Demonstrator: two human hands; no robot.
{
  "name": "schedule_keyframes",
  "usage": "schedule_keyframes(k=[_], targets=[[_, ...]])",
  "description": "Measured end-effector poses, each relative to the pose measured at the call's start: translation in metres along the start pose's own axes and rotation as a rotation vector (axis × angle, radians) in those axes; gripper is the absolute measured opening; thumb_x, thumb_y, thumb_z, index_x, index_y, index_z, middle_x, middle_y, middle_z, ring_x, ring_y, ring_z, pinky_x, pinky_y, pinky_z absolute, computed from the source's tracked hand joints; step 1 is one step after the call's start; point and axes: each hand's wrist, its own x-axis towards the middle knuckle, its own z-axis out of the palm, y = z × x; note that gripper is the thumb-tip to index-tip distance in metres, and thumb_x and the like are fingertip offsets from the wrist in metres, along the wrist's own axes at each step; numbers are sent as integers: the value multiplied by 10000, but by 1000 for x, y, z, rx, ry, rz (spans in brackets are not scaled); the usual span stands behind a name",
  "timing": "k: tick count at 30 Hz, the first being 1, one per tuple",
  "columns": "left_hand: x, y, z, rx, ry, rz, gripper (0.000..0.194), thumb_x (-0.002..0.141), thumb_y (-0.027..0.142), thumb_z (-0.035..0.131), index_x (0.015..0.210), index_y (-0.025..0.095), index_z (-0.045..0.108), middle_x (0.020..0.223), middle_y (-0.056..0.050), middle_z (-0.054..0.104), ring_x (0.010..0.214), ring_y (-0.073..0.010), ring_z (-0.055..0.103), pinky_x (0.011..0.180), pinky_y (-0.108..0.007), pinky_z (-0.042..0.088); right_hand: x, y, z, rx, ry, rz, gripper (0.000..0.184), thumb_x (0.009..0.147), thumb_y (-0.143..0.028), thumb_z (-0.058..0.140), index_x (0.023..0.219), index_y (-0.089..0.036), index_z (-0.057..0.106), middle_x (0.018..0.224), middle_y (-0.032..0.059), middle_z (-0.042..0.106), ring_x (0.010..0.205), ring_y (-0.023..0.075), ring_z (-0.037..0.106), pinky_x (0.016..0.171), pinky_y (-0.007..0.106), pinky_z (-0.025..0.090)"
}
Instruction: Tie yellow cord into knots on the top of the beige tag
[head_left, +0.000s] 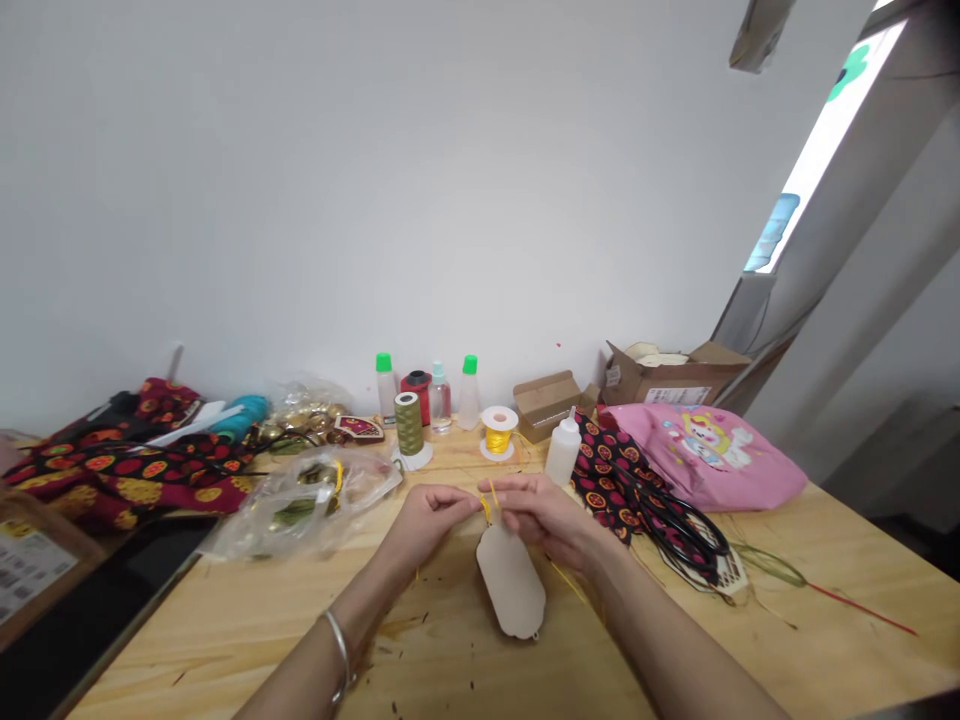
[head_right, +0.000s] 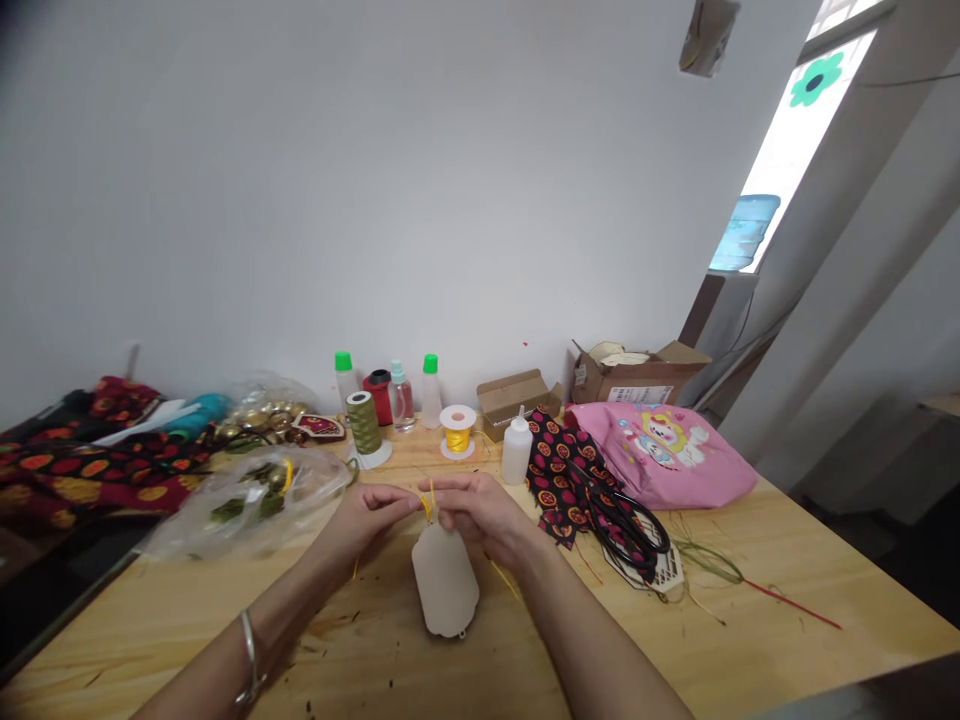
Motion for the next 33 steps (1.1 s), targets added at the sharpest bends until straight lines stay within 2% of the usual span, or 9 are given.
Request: schedule_keyframes(k=[3, 5, 8, 10, 14, 20, 22, 27, 33], targets=[[1, -1, 1, 8, -55, 41, 215, 591, 331, 599, 617, 130, 672, 599, -24, 639, 566, -126, 496, 579, -225, 374, 4, 6, 6, -226, 71, -87, 342, 628, -305, 589, 915, -120, 590, 385, -56, 467, 324, 15, 262, 346, 159, 137], [1, -2, 1, 3, -87, 60, 211, 600, 323, 589, 629, 129, 667, 548, -6, 608, 526, -109, 472, 536, -211, 359, 8, 10, 8, -354, 122, -125, 379, 631, -347, 576, 930, -115, 589, 367, -54, 468, 326, 22, 273, 351, 154, 171], [1, -4, 0, 1, -86, 10, 250, 636, 333, 544, 517, 127, 622, 365, 59, 420, 365, -54, 312, 388, -178, 238, 13, 17, 7, -534, 211, -148, 400, 644, -369, 543, 952, -115, 577, 369, -54, 477, 298, 21, 236, 324, 148, 182], [0, -4, 0, -5, -89, -11, 318, 659, 348, 511, 438, 129, 574, 332, 76, 329, 337, -42, 230, 364, -181, 177, 15, 21, 5, -634, 236, -193, 386, 663, -367, 518, 951, -117, 577, 377, -49, 484, 294, 28, 260, 319, 146, 209], [1, -3, 0, 9, -127, 45, 263, 656, 339, 524, 560, 118, 629, 436, 41, 450, 414, -57, 325, 407, -181, 229, 14, 22, 4, -849, 271, -341, 344, 695, -376, 489, 918, -140, 604, 397, -28, 521, 352, 64, 397, 404, 173, 323], [3, -10, 0, 40, -93, -54, 306, 633, 413, 527, 571, 116, 572, 400, 83, 316, 356, -35, 205, 352, -178, 112, 11, 18, 3, -1187, 348, -469, 228, 707, -341, 489, 808, -210, 646, 648, 34, 653, 552, 131, 556, 540, 218, 368], [3, -11, 1, 34, -104, -102, 309, 629, 425, 526, 592, 119, 559, 387, 94, 289, 343, -33, 185, 344, -177, 90, 11, 18, 2, -1239, 355, -459, 209, 707, -333, 492, 784, -215, 647, 689, 43, 660, 582, 142, 567, 538, 221, 362], [3, -11, 1, 19, -85, -132, 290, 593, 400, 576, 661, 118, 566, 390, 97, 329, 341, -26, 193, 343, -169, 90, 10, 19, 2, -1296, 368, -431, 168, 699, -301, 503, 706, -207, 642, 632, 37, 650, 564, 139, 556, 515, 217, 342], [3, -11, 0, -4, -50, -122, 278, 578, 370, 601, 669, 108, 608, 398, 73, 419, 356, -28, 239, 357, -169, 125, 9, 16, 4, -1284, 338, -503, 133, 694, -241, 503, 687, -209, 631, 681, 19, 638, 605, 127, 537, 538, 213, 336]])
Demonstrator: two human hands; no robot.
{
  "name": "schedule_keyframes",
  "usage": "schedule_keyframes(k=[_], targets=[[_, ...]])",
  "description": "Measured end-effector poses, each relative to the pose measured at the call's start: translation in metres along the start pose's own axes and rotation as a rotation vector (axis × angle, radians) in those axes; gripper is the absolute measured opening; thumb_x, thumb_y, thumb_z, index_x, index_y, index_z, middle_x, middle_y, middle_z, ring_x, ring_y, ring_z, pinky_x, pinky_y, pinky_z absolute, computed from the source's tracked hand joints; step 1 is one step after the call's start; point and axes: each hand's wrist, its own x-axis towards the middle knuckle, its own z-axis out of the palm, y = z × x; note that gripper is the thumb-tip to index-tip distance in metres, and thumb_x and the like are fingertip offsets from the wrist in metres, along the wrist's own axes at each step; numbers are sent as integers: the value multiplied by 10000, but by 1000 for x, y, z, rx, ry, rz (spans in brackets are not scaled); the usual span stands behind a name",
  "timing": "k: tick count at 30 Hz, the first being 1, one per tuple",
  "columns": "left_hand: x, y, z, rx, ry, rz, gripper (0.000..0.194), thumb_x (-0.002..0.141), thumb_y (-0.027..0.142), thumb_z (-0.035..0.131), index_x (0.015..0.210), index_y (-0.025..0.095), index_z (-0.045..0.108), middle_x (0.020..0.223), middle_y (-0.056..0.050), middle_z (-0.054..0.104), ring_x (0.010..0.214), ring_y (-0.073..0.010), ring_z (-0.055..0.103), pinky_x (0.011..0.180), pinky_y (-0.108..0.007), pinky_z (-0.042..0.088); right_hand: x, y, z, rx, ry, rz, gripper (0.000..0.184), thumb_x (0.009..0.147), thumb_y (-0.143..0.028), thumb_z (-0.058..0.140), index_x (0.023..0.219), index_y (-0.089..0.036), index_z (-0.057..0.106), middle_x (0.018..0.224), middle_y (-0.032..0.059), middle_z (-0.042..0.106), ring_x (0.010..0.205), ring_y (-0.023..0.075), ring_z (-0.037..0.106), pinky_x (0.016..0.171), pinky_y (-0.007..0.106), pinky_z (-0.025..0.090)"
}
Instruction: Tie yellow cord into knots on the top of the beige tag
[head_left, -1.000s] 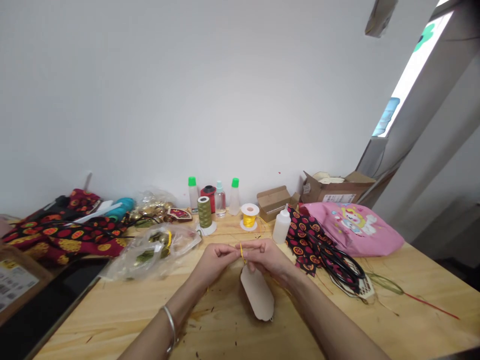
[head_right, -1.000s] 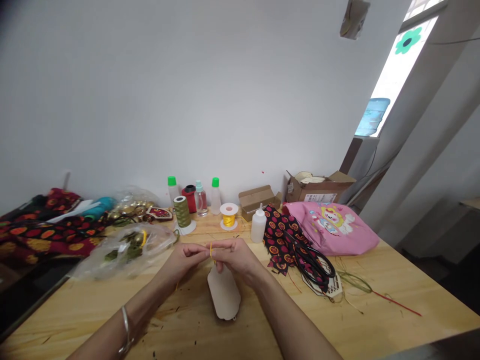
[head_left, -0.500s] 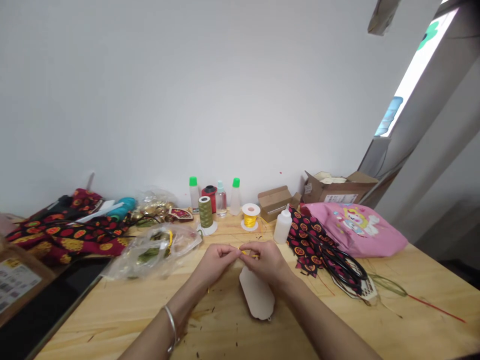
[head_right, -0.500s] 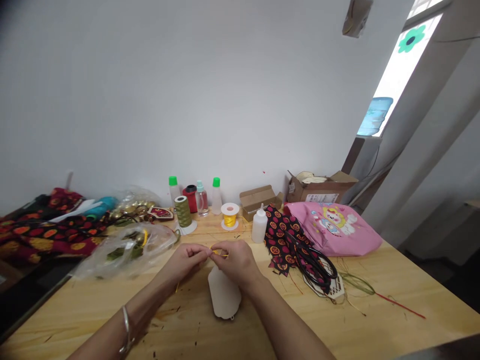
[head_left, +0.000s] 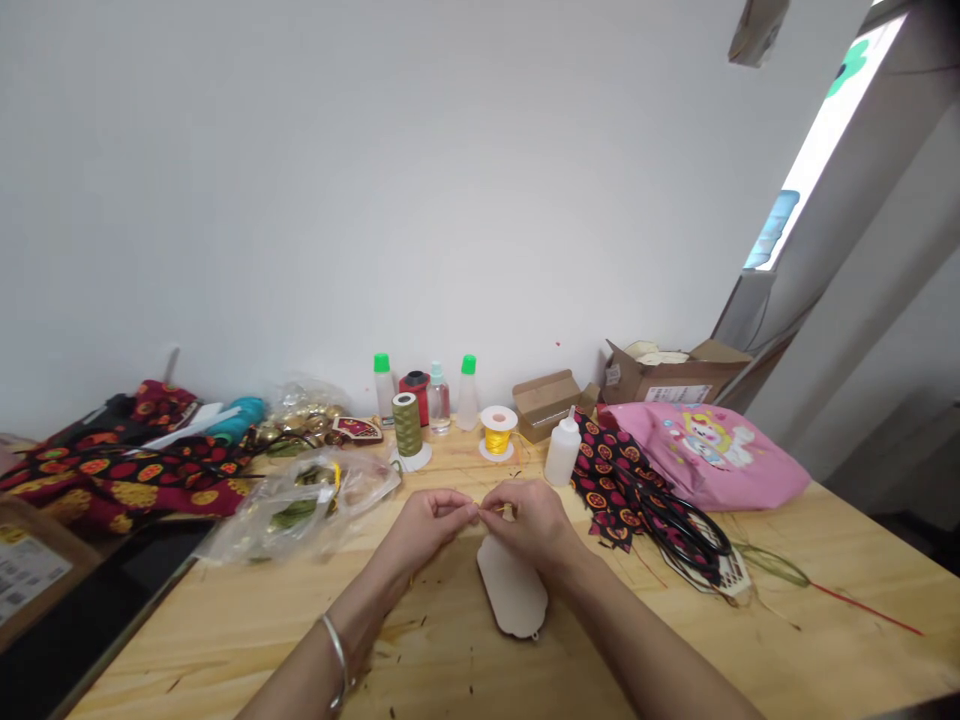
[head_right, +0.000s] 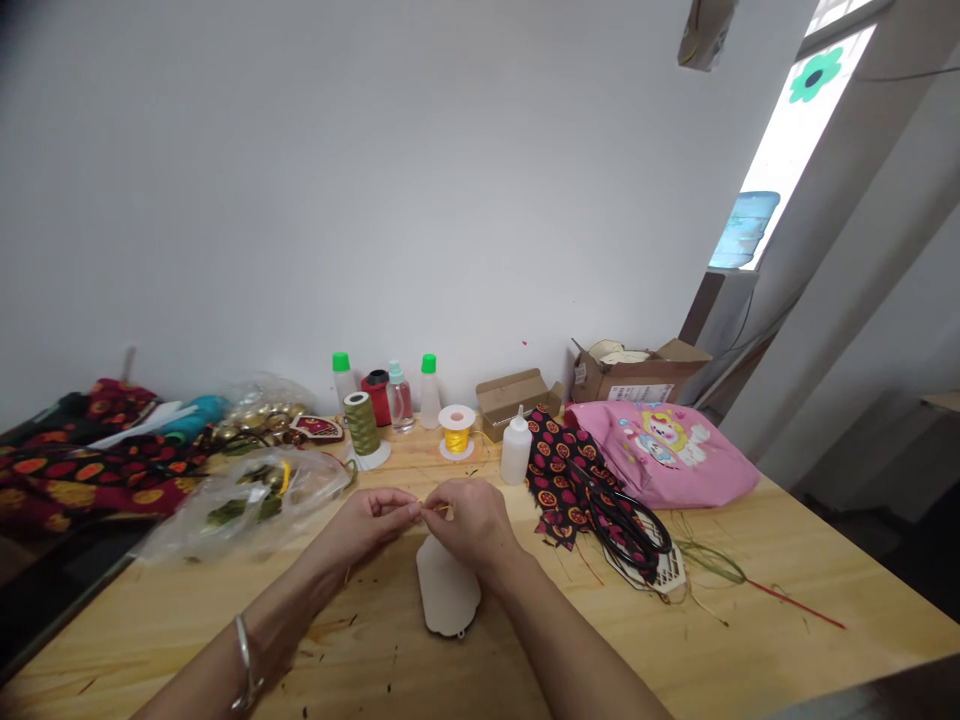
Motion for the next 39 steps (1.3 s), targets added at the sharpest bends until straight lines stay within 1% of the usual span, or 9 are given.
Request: schedule_keyframes(k=[3, 6, 9, 14, 20, 27, 31, 34, 39], targets=[[-1, 1, 0, -16, 27, 25, 243, 572, 339, 615, 651, 110, 636, 456, 32, 527, 409, -49, 354, 393, -167, 227, 1, 0, 0, 4, 26, -12, 120, 687, -234, 514, 665, -201, 627, 685, 21, 620, 616, 122, 522, 543, 214, 334], [0, 1, 0, -39, 45, 51, 209, 560, 308, 630, 630, 112, 650, 545, -7, 611, 494, -83, 457, 478, -181, 322, 1, 1, 3, 13, 34, -14, 123, 690, -246, 517, 673, -199, 629, 688, 21, 607, 626, 120, 515, 552, 213, 337], [2, 0, 0, -50, 75, 72, 185, 549, 290, 637, 619, 119, 652, 584, -23, 643, 531, -105, 508, 524, -196, 365, 1, 3, 5, 12, 41, -12, 116, 689, -244, 519, 681, -198, 626, 695, 16, 601, 627, 116, 508, 548, 208, 336], [5, 0, 1, -53, 147, 140, 155, 521, 259, 650, 608, 132, 639, 609, -30, 657, 563, -134, 555, 549, -219, 414, 1, 5, 5, 3, 58, -14, 123, 698, -226, 508, 712, -205, 629, 687, 4, 599, 605, 105, 503, 545, 202, 336], [5, 1, 2, -44, 187, 168, 118, 520, 225, 640, 598, 136, 634, 604, -29, 658, 574, -146, 571, 575, -238, 440, 1, 6, 5, -2, 48, -14, 133, 704, -233, 505, 715, -208, 635, 662, -1, 600, 582, 100, 499, 531, 198, 335], [3, 3, 2, -67, 211, 121, 132, 507, 221, 653, 597, 126, 640, 620, -40, 662, 592, -151, 575, 584, -239, 438, 2, 4, 4, 30, 60, -24, 130, 695, -213, 509, 710, -192, 637, 669, 9, 609, 595, 102, 502, 543, 199, 344], [2, 3, 2, -126, 201, 91, 126, 508, 217, 660, 594, 128, 635, 630, -35, 663, 592, -134, 569, 586, -221, 426, 3, 4, 4, 81, 55, -12, 148, 692, -198, 504, 701, -191, 652, 631, 10, 608, 561, 99, 494, 532, 198, 346], [2, 4, 2, -143, 184, 100, 123, 501, 205, 668, 589, 132, 624, 603, -19, 652, 571, -120, 560, 577, -210, 419, 4, 5, 7, 165, 60, 39, 160, 688, -214, 506, 690, -184, 662, 607, 10, 607, 528, 94, 482, 509, 194, 345], [1, 6, 0, -156, 140, 159, 165, 517, 214, 664, 648, 135, 603, 621, -11, 627, 590, -116, 556, 584, -210, 418, 4, 8, 11, 370, 18, 204, 211, 669, -301, 523, 719, -154, 666, 603, 18, 612, 477, 86, 449, 440, 185, 326]])
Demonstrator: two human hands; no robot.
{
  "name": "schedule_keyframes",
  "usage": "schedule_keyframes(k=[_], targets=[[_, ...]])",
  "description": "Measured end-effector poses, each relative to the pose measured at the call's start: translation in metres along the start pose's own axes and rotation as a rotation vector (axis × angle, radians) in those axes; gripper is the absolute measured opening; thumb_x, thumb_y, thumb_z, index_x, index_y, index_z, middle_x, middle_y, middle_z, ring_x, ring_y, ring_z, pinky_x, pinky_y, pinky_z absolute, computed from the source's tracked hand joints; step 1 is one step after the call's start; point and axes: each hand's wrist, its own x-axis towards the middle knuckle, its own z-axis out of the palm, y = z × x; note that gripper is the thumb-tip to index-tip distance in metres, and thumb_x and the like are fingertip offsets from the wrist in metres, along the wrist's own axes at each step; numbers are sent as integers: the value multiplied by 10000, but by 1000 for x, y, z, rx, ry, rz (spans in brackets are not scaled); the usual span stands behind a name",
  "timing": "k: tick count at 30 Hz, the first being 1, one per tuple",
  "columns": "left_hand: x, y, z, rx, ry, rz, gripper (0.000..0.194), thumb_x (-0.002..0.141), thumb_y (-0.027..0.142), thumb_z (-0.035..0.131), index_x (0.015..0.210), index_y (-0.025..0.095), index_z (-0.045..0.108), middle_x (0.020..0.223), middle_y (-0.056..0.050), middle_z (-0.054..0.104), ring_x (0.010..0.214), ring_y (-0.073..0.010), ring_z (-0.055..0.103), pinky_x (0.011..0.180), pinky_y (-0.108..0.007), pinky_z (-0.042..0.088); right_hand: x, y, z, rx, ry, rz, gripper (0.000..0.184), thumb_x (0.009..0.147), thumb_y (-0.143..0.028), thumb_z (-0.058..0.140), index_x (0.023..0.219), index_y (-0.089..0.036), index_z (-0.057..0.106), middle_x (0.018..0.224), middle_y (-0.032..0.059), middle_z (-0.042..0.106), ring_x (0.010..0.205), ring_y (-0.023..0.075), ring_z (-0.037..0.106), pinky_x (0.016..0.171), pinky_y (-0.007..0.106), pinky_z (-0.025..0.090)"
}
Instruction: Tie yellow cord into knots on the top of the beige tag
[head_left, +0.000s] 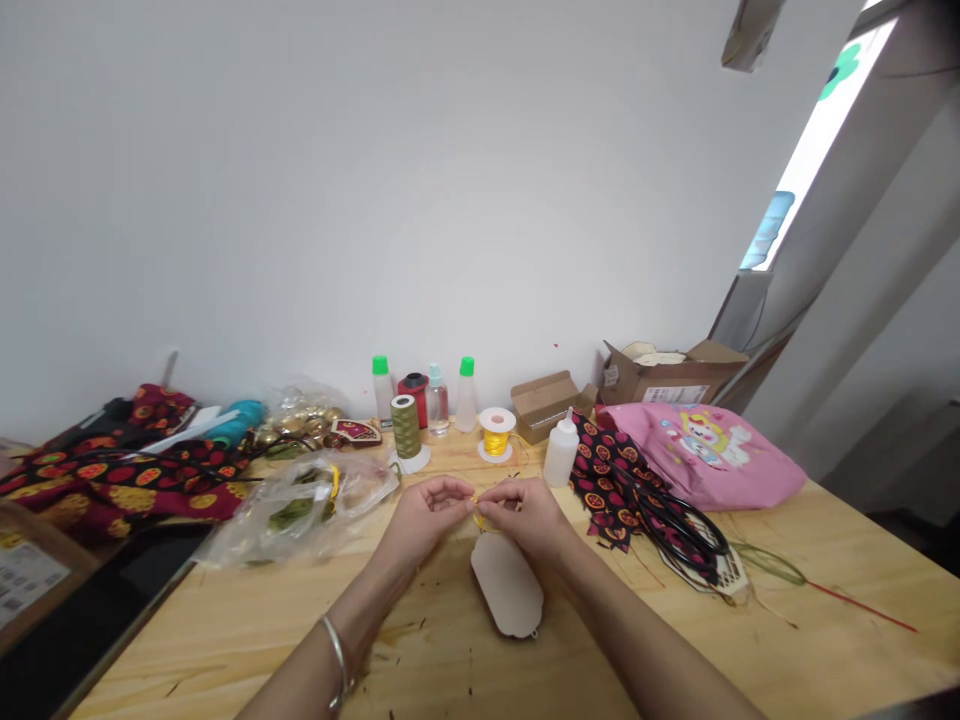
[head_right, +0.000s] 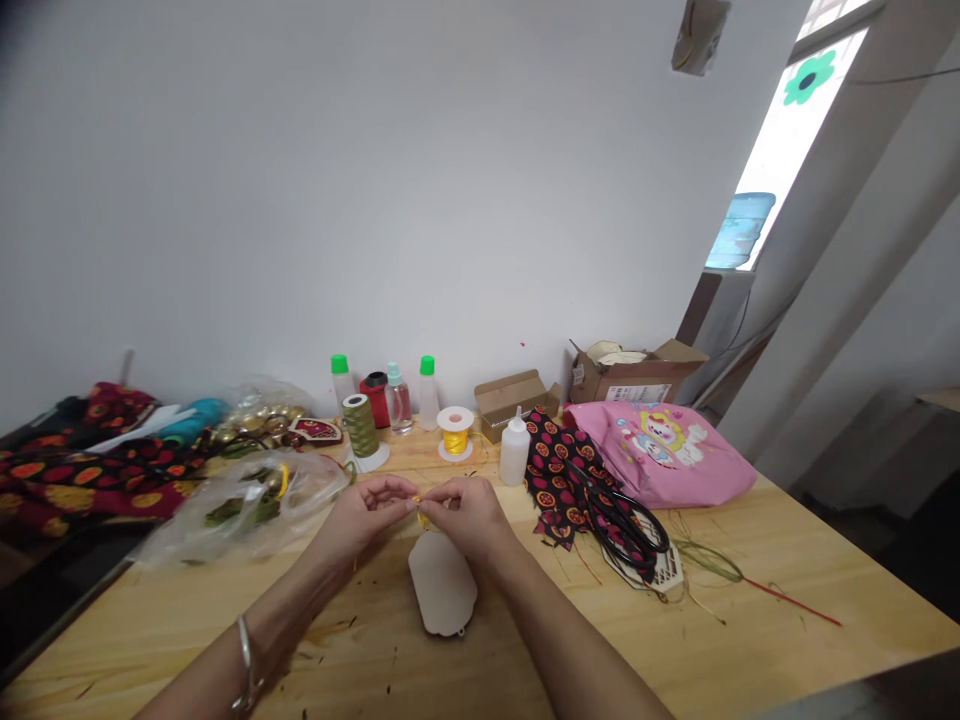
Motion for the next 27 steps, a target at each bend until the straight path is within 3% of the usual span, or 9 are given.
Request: schedule_keyframes(k=[3, 9, 16, 22, 27], targets=[[1, 0, -1, 21, -21, 17, 213, 510, 201, 670, 699, 142, 593, 638, -7, 614, 615, -116, 554, 589, -208, 419, 0, 1, 0, 36, -21, 36, 223, 651, -315, 543, 727, -144, 665, 598, 19, 604, 457, 79, 426, 414, 179, 307], [4, -4, -2, 107, -65, 99, 198, 549, 226, 648, 715, 139, 585, 667, -19, 600, 630, -120, 545, 582, -210, 420, 0, 0, -2, -168, 36, -189, 125, 662, -223, 543, 720, -195, 650, 603, -6, 593, 479, 78, 424, 470, 187, 318], [2, -4, -2, 186, -82, 118, 265, 576, 268, 626, 797, 138, 558, 670, -17, 597, 580, -113, 537, 523, -194, 390, 0, -3, -3, -224, 79, -266, 119, 640, -190, 570, 751, -197, 612, 628, -17, 591, 513, 85, 443, 501, 188, 325], [1, -4, -2, 177, -66, 96, 314, 573, 273, 632, 836, 135, 530, 641, -2, 581, 475, -77, 489, 455, -173, 350, 0, -3, -4, -251, 31, -237, 75, 655, -235, 562, 690, -190, 612, 586, -16, 554, 503, 83, 425, 491, 188, 316], [0, 0, 1, 121, -77, 110, 239, 555, 208, 634, 768, 136, 554, 686, -20, 584, 638, -121, 542, 580, -204, 416, 1, 0, -1, -186, 38, -193, 64, 639, -220, 558, 620, -172, 595, 636, -7, 515, 539, 84, 411, 508, 193, 317]])
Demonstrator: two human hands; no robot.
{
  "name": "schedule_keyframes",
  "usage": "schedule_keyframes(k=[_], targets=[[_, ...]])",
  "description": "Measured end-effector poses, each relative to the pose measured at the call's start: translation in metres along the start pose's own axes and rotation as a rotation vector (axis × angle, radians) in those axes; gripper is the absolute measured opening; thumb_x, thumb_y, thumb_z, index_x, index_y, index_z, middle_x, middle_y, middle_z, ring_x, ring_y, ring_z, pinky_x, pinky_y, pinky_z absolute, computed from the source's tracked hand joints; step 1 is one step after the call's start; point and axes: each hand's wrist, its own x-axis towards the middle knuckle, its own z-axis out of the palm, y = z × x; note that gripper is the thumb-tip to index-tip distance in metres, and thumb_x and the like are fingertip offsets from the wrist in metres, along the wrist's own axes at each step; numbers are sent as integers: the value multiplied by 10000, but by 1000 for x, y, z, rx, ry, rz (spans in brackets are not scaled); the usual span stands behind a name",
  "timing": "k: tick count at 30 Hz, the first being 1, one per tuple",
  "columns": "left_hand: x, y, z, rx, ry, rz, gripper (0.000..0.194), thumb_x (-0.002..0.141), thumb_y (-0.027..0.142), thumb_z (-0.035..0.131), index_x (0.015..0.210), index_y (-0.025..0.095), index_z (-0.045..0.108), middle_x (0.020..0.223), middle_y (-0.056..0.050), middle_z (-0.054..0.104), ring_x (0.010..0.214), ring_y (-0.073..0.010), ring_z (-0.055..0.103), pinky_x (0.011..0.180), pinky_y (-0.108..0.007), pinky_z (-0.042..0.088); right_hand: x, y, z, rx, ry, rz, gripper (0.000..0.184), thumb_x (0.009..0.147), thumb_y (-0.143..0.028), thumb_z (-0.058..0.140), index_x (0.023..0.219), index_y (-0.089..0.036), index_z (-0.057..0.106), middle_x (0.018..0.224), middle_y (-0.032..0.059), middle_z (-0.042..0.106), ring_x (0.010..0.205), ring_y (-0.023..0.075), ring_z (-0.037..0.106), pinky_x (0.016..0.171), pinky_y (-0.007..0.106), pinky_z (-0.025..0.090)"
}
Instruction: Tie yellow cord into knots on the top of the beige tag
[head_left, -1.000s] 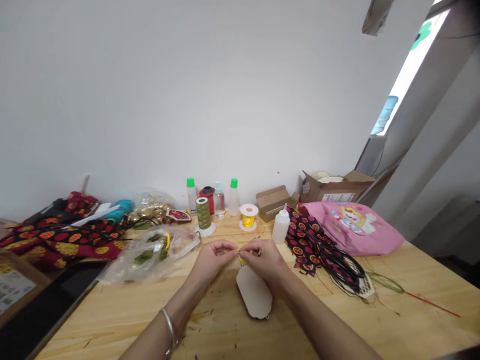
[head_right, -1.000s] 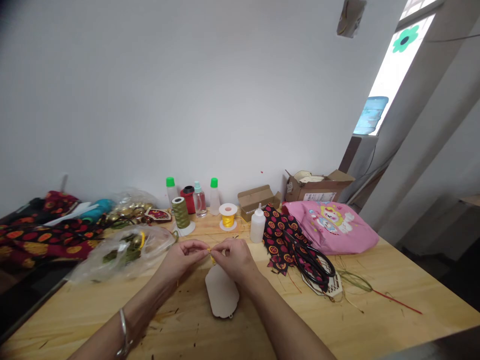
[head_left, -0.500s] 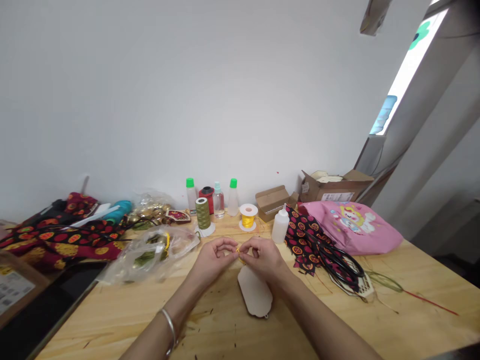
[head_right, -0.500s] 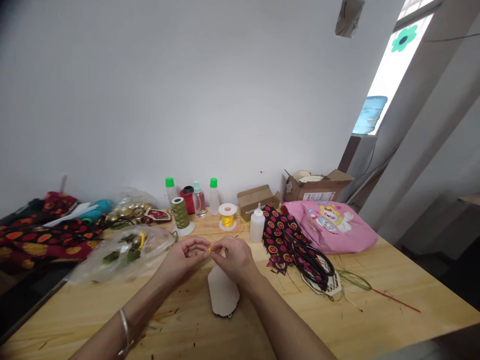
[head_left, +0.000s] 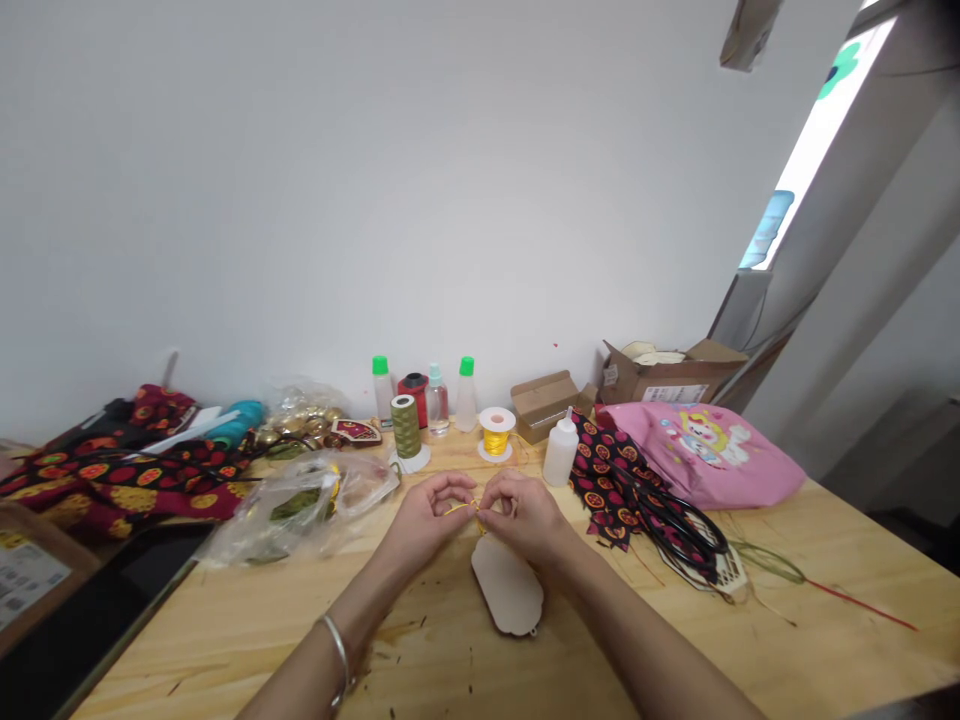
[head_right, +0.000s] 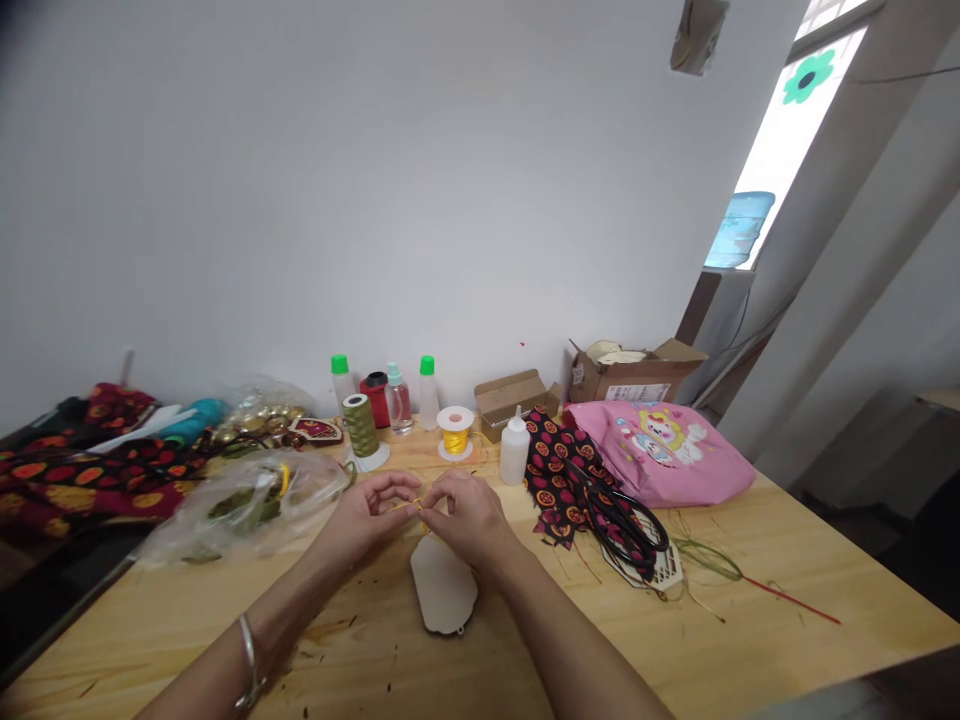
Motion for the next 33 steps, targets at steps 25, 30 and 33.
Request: schedule_keyframes(k=[25, 30, 33], targets=[[2, -5, -3, 79, 25, -33, 161, 546, 209, 616, 686, 130, 612, 654, -32, 617, 587, -126, 540, 537, -204, 394, 1, -17, -35, 95, 30, 36, 292, 623, -460, 529, 666, -173, 557, 655, 14, 528, 598, 121, 452, 529, 224, 333], [1, -5, -2, 106, 31, -44, 165, 556, 228, 612, 693, 137, 618, 636, -17, 619, 516, -104, 517, 482, -189, 369, -1, -10, -12, -174, -129, 25, 152, 676, -307, 527, 651, -192, 624, 537, -24, 559, 477, 75, 424, 450, 184, 262], [1, -2, 0, 65, 3, -100, 149, 553, 249, 619, 650, 136, 625, 576, -3, 615, 481, -93, 500, 466, -183, 357, -2, -7, -17, -173, -177, -30, 194, 707, -259, 492, 616, -187, 647, 516, -24, 558, 463, 67, 407, 427, 181, 235]])
